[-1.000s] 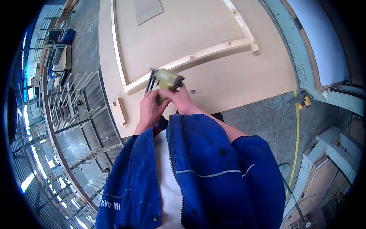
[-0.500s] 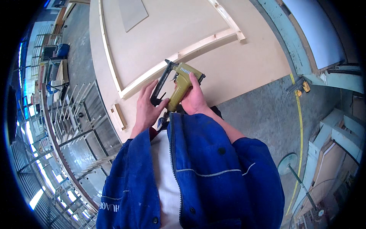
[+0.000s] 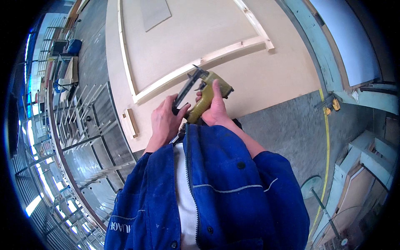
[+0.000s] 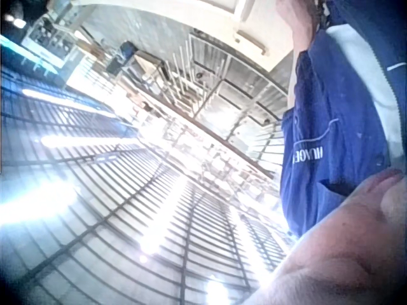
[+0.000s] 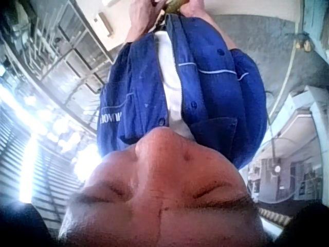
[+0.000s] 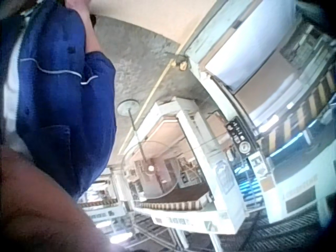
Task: The person assembles a wooden frame on a large sheet of plywood using a pneumatic nail gun. They position wooden strips and small blocks, then secure them with nails. The person reloads the nail gun with staples during the process.
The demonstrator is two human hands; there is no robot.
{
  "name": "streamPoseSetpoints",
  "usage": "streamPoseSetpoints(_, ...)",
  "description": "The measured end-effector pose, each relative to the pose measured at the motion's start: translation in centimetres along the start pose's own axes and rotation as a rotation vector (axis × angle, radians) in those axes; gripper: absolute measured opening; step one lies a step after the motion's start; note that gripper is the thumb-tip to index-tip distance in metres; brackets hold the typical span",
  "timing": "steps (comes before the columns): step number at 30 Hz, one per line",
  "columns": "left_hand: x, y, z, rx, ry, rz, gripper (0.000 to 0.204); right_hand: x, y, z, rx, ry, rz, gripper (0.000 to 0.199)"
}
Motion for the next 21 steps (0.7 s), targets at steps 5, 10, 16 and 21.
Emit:
streamPoseSetpoints(5, 1.6, -1.8, 0.4, 0.122, -0.148, 0.198, 0.038, 0.9, 0.1, 2.8, 0.051, 0.067, 0.027, 0.073)
streamPoseSetpoints(10, 2.3, -1.5, 2.3, 0.021, -0.42, 0.533, 0.027, 2.9, 0.2, 5.4, 0.044, 0.114, 0.019, 0.083)
streamPoseSetpoints(16, -6.6, 3.0, 6.6, 0.16, -0.464, 0.499, 0.029, 6.1, 0.6, 7.0, 0.104, 0.123, 0.038, 0.079)
streamPoseSetpoints(21, -12.9, 4.4, 5.8, -0.157, -0.059, 0.473, 0.063, 7.6, -0.4, 8.0, 0.155, 0.15, -0.018, 0.079)
Point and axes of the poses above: each hand's wrist, its own y-axis towards the middle knuckle, its own x-axis out of the back of the hand, z = x × y, the point moved 1 cm from there along y, towards the middle knuckle, and after that the axes turned 2 degrees about x, right-handed, at the moved point
